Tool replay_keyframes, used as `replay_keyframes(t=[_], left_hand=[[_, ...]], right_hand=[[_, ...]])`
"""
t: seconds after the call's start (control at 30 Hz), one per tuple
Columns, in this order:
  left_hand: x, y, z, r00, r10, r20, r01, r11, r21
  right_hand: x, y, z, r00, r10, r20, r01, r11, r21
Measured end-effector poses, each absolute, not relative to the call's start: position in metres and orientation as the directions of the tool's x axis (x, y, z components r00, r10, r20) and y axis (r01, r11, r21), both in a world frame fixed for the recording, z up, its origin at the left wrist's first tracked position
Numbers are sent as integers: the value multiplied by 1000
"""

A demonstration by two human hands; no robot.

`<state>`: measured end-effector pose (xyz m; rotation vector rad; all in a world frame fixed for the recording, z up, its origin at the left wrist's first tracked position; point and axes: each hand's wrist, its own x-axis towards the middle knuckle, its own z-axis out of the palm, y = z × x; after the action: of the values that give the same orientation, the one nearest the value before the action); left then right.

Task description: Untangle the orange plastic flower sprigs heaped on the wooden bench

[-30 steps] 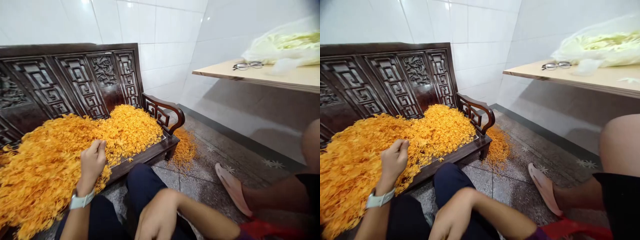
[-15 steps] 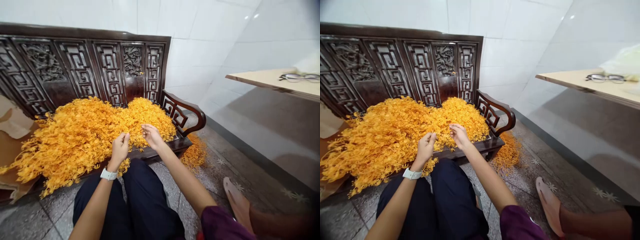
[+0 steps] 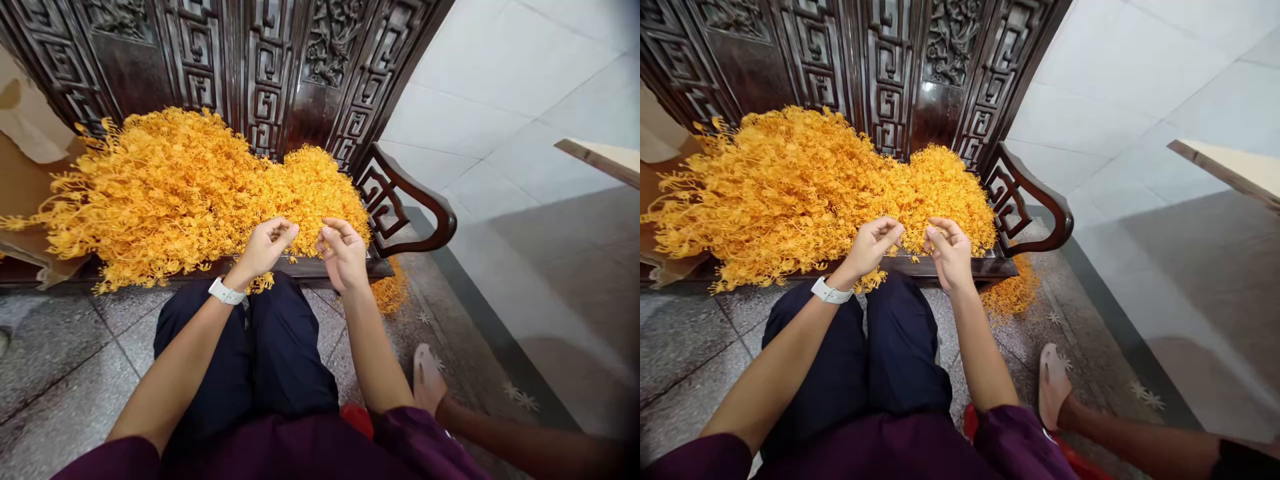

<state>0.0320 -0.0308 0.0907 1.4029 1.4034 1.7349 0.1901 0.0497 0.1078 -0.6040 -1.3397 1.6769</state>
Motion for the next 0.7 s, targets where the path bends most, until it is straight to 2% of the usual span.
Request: replay_keyframes(t=[0.07, 0.13, 0.2, 0.23, 0.3, 0.37, 0.5, 0.6, 0.7], left_hand=[[26, -36, 92, -272, 848, 455, 354, -351, 867], [14, -39, 92, -227, 833, 505, 561, -312, 767], [-4, -42, 91, -302, 788, 536, 699, -199, 687], [-15, -43, 90, -378, 748, 546, 717, -137, 684], [-35, -43, 89, -535, 643, 547, 674, -65, 736], [-46, -41, 89, -598, 591, 542, 622, -85, 778], [-32, -34, 90, -547, 616, 566, 558, -236, 796], [-7, -32, 91, -508, 653, 562, 477, -330, 814], [7, -33, 91, -486, 683, 545, 474, -319, 821]], right_hand=[[197, 51, 110, -518, 845, 132, -267, -13, -964], [204, 51, 106, -527, 839, 132, -214, 19, -977], [212, 47, 100, -477, 862, 169, -221, 69, -973], [217, 45, 96, -436, 877, 200, -242, 99, -965], [227, 41, 89, -387, 891, 239, -274, 137, -952], [233, 37, 85, -424, 878, 223, -240, 128, -962], [221, 31, 86, -575, 806, 140, -146, 67, -987], [199, 29, 92, -605, 786, 127, -210, -4, -978], [183, 29, 95, -636, 768, 70, -242, -113, -964]])
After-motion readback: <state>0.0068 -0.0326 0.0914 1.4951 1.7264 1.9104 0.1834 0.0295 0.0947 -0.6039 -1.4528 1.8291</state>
